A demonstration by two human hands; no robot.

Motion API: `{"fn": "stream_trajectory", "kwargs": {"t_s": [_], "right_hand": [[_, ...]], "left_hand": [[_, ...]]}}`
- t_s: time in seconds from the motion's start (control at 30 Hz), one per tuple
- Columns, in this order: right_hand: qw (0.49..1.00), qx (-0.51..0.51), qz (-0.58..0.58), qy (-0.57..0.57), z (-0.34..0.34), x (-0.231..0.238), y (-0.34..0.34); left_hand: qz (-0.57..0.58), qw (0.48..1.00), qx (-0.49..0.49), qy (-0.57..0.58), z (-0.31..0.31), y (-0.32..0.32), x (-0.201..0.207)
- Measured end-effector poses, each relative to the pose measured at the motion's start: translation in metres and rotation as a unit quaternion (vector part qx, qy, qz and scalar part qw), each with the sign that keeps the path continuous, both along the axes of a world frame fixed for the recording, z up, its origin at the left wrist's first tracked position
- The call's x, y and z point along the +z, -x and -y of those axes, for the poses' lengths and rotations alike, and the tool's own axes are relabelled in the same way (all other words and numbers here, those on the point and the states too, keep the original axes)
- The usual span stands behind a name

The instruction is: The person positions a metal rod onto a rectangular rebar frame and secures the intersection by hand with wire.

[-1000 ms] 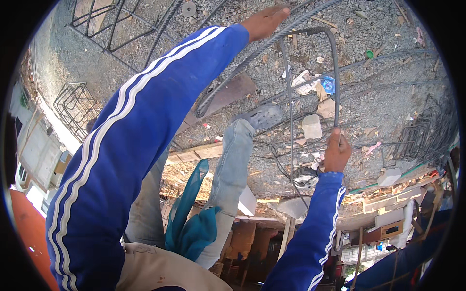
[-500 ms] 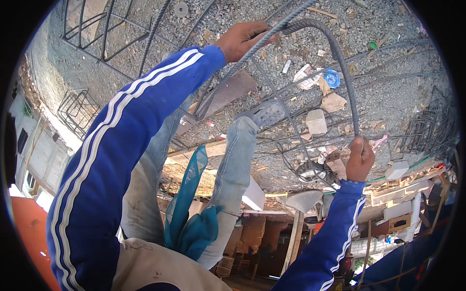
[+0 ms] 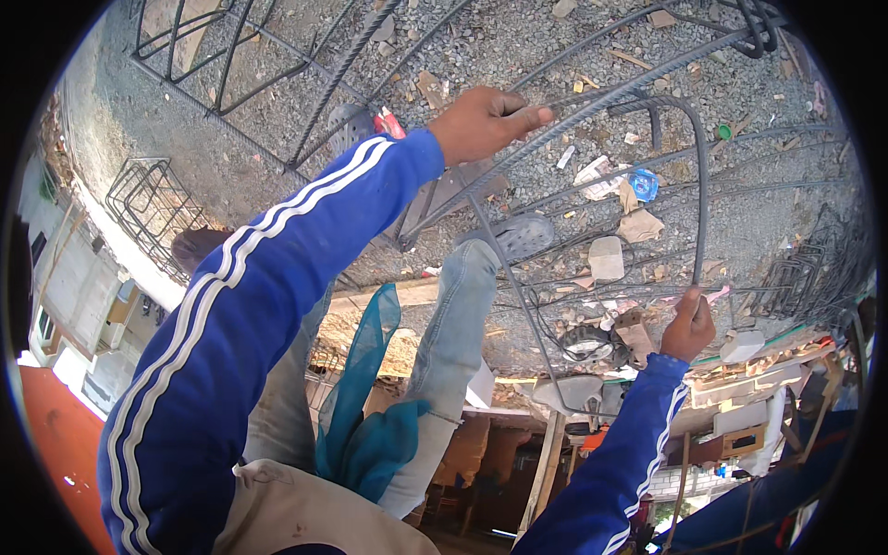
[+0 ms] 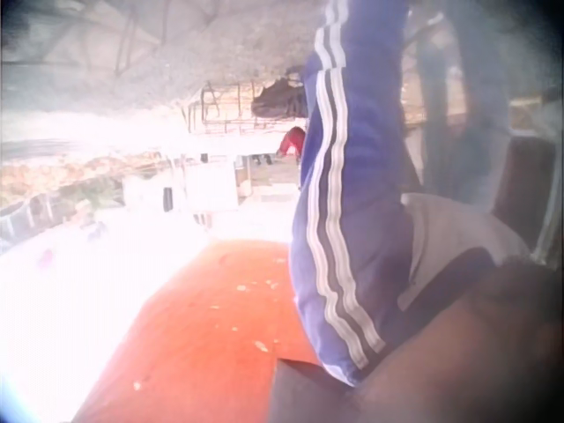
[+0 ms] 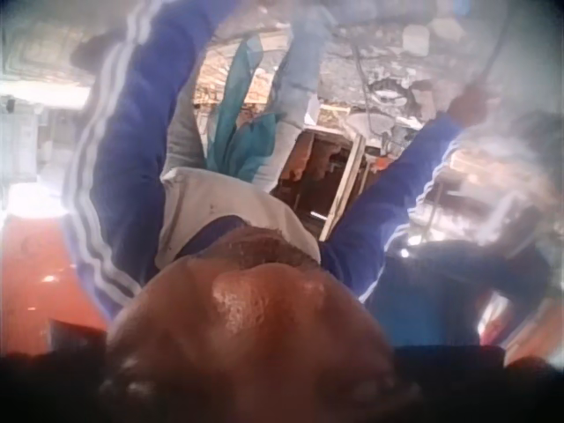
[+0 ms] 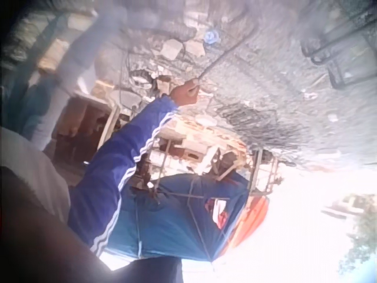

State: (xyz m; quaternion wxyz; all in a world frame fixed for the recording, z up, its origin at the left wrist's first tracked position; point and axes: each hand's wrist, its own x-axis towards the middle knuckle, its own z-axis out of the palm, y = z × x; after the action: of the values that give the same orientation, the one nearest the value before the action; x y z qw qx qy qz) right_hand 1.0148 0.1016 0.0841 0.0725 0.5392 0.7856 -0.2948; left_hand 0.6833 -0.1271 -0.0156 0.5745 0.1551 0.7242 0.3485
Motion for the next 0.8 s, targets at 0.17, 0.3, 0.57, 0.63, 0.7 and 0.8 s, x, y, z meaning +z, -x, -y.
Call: {"fn": "stream_trajectory", "kwargs": {"t_s": [0.17,0.3,0.57,0.63,0.7,0.8], "right_hand": [[0.997,-0.05,-0.018,0.051,0.003,0.018,-0.007],[0.998,-0.002,-0.004,0.062,-0.007,0.024,0.001],[0.998,0.065,-0.008,0.009,-0.001,0.033,0.02],[0.999,0.004,0.005,0.046,0.005,0.03,0.037],[0.999,0.053,0.01,0.0,0.01,0.021,0.064],[0.995,0.079,0.059,-0.006,0.007,0.003,0.12]], "left_hand": [[0.023,1.0,-0.007,-0.013,0.001,0.001,0.012],[0.049,0.999,-0.008,0.012,0.005,0.002,0.01],[0.069,0.997,0.035,0.019,0.007,-0.002,0.012],[0.058,0.997,0.047,0.015,0.012,0.005,0.008],[0.034,0.996,0.088,0.009,0.023,0.023,0.002],[-0.033,0.992,0.112,0.043,0.038,0.062,-0.009]]}}
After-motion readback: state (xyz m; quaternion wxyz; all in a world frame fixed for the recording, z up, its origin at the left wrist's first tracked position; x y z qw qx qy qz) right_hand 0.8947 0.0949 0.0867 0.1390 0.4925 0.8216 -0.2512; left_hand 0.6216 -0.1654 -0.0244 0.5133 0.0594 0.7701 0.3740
